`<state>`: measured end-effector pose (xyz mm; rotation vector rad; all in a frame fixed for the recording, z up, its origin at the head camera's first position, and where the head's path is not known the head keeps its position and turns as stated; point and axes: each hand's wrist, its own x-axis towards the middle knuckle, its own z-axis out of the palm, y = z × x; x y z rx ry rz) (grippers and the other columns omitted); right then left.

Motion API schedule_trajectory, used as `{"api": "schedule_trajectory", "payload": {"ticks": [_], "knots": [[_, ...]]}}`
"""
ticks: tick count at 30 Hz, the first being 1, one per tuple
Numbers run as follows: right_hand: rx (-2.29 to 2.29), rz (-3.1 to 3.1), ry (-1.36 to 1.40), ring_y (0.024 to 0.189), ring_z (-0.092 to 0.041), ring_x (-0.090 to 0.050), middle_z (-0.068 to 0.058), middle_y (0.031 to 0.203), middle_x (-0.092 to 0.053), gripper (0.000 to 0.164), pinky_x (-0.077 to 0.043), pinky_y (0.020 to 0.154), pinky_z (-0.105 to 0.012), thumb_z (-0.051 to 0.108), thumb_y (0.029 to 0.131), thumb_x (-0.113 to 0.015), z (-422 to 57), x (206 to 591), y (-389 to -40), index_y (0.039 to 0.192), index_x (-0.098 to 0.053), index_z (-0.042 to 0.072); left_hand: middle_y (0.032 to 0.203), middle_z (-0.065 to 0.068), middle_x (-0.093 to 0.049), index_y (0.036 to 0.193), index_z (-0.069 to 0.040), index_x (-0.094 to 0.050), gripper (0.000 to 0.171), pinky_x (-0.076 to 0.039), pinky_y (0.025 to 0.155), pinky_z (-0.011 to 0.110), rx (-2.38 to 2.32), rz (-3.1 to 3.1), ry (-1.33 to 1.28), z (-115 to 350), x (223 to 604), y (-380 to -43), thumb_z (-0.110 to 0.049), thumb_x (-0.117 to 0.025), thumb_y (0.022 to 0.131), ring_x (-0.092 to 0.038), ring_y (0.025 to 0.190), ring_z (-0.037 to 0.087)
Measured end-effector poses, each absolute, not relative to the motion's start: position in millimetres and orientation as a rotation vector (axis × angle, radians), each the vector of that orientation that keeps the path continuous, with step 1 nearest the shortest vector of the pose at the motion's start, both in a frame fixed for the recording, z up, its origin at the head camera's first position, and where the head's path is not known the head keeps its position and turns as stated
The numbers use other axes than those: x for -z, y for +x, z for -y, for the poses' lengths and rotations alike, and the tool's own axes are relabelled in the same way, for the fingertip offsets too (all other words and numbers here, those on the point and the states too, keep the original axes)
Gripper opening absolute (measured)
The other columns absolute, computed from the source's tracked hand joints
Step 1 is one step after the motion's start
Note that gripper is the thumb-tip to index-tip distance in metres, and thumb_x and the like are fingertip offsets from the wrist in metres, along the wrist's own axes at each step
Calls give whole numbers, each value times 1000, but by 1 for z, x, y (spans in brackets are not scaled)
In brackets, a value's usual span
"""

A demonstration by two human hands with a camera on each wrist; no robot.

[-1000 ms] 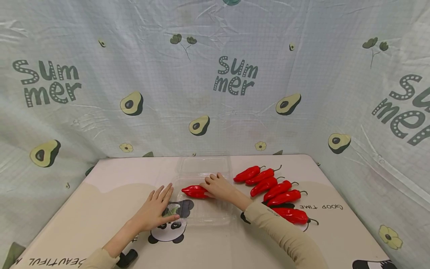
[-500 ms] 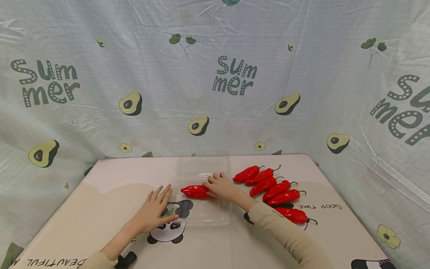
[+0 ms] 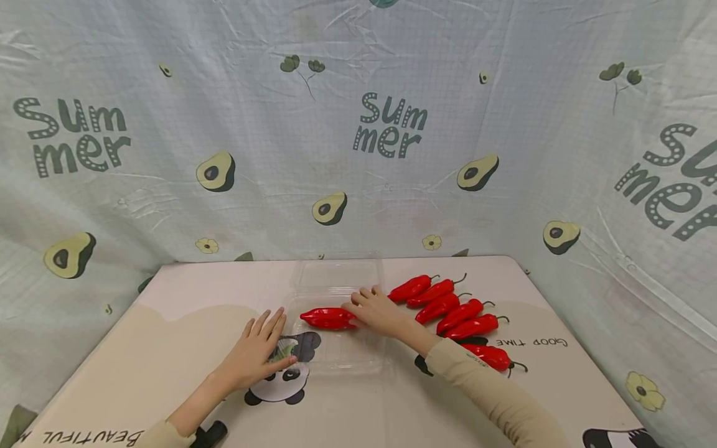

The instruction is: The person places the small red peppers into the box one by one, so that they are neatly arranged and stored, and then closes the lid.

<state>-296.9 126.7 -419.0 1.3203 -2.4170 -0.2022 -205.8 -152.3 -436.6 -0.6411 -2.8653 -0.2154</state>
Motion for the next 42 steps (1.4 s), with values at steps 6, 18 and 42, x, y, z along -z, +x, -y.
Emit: {"api": "schedule_trajectory", "payload": {"ticks": [6, 18, 42], "knots": [[236, 2323, 1311, 90, -14, -48, 4, 97, -57, 33, -41, 76, -29, 31, 80, -65, -137, 413, -290, 111, -56, 24, 145, 18, -25, 137, 3, -30, 90, -21, 101, 60, 212, 2867, -648, 154, 436, -206, -63, -46, 79, -24, 131, 42], [225, 2282, 1274, 91, -13, -49, 4, 98, -56, 36, -38, 73, -27, 32, 79, -66, -164, 406, -274, 112, -57, 21, 146, 18, -24, 137, 3, -30, 94, -20, 101, 61, 230, 2893, -640, 153, 436, -205, -67, -46, 76, -22, 132, 43], [108, 2259, 1180, 90, -15, -51, 5, 94, -60, 42, -40, 74, -31, 22, 68, -76, -215, 420, -246, 107, -61, 20, 146, 17, -24, 137, 2, -30, 95, -20, 101, 61, 226, 2924, -626, 151, 435, -204, -69, -44, 76, -23, 131, 43]]}}
